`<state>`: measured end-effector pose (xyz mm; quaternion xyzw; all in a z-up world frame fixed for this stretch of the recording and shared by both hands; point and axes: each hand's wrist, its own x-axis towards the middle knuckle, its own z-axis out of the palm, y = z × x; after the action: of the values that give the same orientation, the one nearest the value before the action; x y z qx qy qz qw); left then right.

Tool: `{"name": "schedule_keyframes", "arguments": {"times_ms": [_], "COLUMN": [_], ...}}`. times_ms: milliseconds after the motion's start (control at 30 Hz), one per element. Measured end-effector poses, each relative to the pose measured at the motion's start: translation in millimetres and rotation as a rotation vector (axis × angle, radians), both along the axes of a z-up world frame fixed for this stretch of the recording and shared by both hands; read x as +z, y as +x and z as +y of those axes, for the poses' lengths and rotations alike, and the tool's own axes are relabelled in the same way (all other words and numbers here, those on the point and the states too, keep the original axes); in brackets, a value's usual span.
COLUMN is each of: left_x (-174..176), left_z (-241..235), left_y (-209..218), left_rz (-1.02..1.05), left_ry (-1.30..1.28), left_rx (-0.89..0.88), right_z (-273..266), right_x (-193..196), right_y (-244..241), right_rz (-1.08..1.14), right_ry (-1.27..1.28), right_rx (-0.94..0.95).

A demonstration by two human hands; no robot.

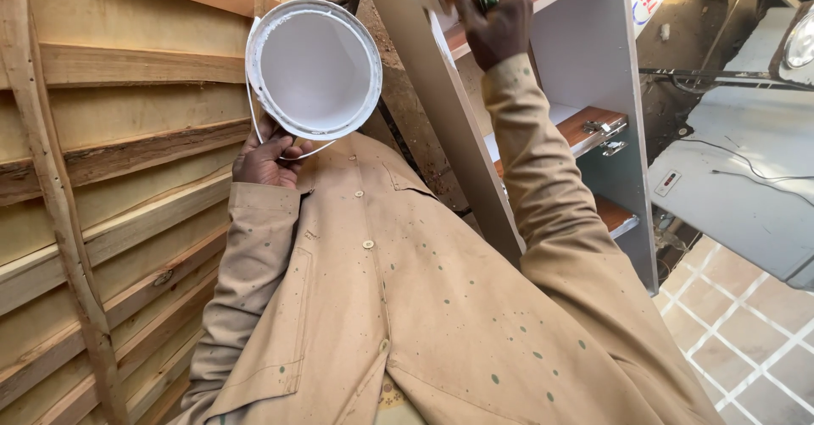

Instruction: Painting the edges and surfaces of a wooden cabinet with white paint using a brush.

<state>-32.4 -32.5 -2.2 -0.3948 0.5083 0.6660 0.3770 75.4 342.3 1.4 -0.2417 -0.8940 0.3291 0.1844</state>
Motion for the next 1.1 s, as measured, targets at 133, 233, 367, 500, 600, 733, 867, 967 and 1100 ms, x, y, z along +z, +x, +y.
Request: {"name": "schedule_keyframes", "arguments": {"times_ms": [133, 233, 367, 500, 600, 733, 867, 967, 1100], "left_x": [4.1, 4.0, 1.9, 3.6, 4.0, -16.0, -34.1, -4.0, 9.0], "left_z": [-1.0, 1.7, 3.6, 5.1, -1.1, -2.1, -8.3, 6.9, 11.0], "left_y": [-4.1, -4.9, -6.6, -8.1, -5.3, -0.3, 6.2, 6.7, 11.9], "left_rz": [0.007, -0.002, 0.012, -0.009, 0.013, 0.004, -0.01, -0.027, -0.006], "left_ry": [0.121, 0.12, 0.127, 0.066, 0.182, 0.112, 0.066, 0.078, 0.071], "left_rx": [-0.051, 0.028, -0.015, 0.009, -0.036, 0.007, -0.127, -0.042, -0.034], "right_z": [-5.0, 1.3, -1.4, -16.5, -17.6, -17.5, -26.5, -14.9, -19.0], "right_x": [19.6, 18.8, 6.3, 24.8, 15.0, 19.5, 33.4, 12.7, -2.0], "right_y": [46.1, 60.2, 19.9, -21.3, 9.0, 77.1, 122.1, 106.9, 57.0], "right_rz": [-0.243, -0.466, -0.38, 0.115, 0.015, -0.235, -0.518, -0.569, -0.269], "right_ry": [0.032, 0.131, 0.093, -0.049, -0.029, -0.019, -0.014, 0.059, 0.055], "right_rx": [-0.035, -0.049, 0.001, -0.086, -0.048, -0.132, -0.17, -0.055, -0.101]}}
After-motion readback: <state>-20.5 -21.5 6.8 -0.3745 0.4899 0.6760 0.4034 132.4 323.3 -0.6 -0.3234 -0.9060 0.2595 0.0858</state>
